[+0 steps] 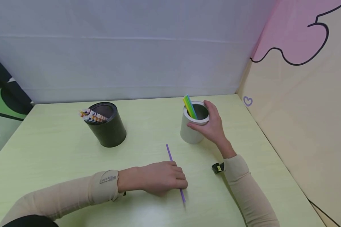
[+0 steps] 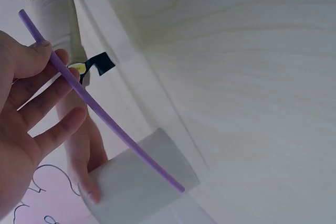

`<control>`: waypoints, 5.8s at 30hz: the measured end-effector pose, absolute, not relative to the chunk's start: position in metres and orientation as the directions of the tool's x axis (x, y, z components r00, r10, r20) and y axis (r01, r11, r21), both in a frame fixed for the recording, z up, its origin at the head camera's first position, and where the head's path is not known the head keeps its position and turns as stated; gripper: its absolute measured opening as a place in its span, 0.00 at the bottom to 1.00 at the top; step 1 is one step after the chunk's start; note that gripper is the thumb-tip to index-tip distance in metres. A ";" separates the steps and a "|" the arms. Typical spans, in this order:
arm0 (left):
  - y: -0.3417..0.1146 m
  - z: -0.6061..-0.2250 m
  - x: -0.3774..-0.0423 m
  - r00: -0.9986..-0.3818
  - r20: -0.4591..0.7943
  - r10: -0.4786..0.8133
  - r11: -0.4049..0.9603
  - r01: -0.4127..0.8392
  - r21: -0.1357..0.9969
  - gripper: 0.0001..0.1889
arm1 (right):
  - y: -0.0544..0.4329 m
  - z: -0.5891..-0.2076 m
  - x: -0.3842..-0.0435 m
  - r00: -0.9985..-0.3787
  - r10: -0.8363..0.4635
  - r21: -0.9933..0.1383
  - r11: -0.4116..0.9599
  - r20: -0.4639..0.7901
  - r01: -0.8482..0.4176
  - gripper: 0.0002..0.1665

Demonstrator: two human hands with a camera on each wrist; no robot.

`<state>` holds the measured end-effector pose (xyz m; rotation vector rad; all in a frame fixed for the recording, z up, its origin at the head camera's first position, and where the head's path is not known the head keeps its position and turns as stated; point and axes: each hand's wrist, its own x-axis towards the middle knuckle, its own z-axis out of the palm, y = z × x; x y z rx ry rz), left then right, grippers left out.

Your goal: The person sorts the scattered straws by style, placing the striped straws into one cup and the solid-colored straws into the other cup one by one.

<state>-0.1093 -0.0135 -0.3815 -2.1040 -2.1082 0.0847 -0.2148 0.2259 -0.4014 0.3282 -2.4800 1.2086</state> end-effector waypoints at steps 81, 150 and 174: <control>0.015 -0.332 -0.237 -0.833 0.516 0.198 -0.100 0.507 0.856 0.08 | 0.223 -0.399 -0.213 -0.911 -0.046 -0.719 0.599 0.409 -0.353 0.59; 0.028 -0.372 -0.248 -0.937 0.314 0.153 0.255 0.344 0.904 0.14 | 0.223 -0.398 -0.213 -0.912 -0.047 -0.718 0.601 0.407 -0.352 0.57; -0.023 -0.350 -0.230 -0.908 0.399 0.127 0.189 0.417 0.889 0.14 | 0.222 -0.403 -0.213 -0.905 -0.040 -0.699 0.621 0.423 -0.354 0.57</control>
